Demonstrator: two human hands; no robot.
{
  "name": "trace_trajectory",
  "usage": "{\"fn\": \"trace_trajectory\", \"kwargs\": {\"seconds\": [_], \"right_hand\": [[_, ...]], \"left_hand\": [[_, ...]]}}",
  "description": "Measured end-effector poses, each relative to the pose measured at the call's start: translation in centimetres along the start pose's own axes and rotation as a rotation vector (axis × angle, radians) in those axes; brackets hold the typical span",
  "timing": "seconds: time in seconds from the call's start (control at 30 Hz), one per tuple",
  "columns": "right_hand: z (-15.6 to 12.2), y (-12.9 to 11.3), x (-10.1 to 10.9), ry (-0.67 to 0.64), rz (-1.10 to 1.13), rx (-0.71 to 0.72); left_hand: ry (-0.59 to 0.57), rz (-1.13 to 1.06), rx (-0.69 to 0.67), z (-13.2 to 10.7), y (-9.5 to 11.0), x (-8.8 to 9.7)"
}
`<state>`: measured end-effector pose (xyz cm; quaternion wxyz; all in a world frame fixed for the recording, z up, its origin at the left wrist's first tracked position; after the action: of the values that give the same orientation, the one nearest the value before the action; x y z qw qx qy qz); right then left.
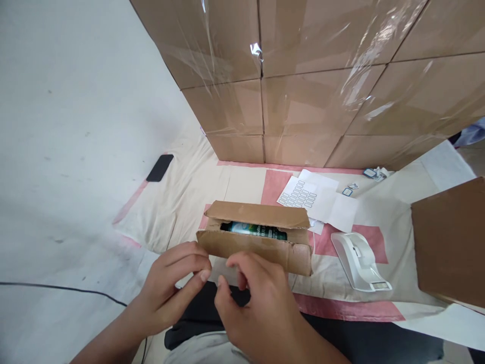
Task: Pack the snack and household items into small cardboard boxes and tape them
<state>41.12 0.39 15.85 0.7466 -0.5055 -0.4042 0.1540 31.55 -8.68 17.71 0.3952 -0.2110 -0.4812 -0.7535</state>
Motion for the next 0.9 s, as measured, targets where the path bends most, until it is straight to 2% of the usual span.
{"fn": "trace_trajectory", "kwargs": {"seconds": [0.1, 0.23, 0.3, 0.43, 0.57, 0.63, 0.7, 0.73, 0.8, 0.9], "right_hand": [[0.1, 0.2, 0.9, -0.016, 0.045, -0.014], [0.4, 0.1, -0.8, -0.213, 0.142, -0.046], [0.6, 0.2, -1.6, -0.251, 0.165, -0.064], [0.6, 0.2, -2.2, -0.189, 0.127, -0.051], [-0.4, -1.0, -0.3, -0.011, 0.022, 0.093], [-0.8, -1.6, 2.0, 0.131, -0.07, 0.19], [-0.6, -1.5, 3.7, 0.253, -0.283, 0.248], [-0.2, -1.1, 4.0, 0.273, -0.417, 0.259], [0.9, 0.6, 3.5, 0.228, -0.644, 0.246], [2.0, 3.3, 2.0, 0.124, -0.781, 0.208]], "left_hand": [[-0.076, 0.04, -0.02, 0.0, 0.2, 0.2], [-0.201, 0.088, -0.093, 0.0, 0.6, -0.5], [-0.234, 0.112, -0.102, -0.1, 0.6, -0.8], [-0.236, 0.098, -0.083, -0.2, 0.4, -1.3], [-0.123, 0.063, 0.007, -0.1, -0.2, -0.3], [-0.04, 0.063, 0.033, 0.2, -0.5, 0.9], [-0.005, 0.044, 0.036, 0.7, -0.7, 1.7], [-0.009, 0.03, 0.03, 1.0, -0.7, 1.9], [-0.031, 0.007, 0.016, 1.9, -0.9, 2.0], [-0.127, -0.041, 0.07, 3.3, -2.1, 0.8]]}}
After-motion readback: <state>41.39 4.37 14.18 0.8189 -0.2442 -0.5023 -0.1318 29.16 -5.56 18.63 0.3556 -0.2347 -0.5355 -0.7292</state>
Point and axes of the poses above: each hand's wrist, its own z-axis towards the middle knuckle, its own x-axis out of the back of the hand, y = z × x, the point moved 10 cm from there along z, towards the middle knuckle, and after that the axes turned 12 degrees about -x, right-handed, at the moved point
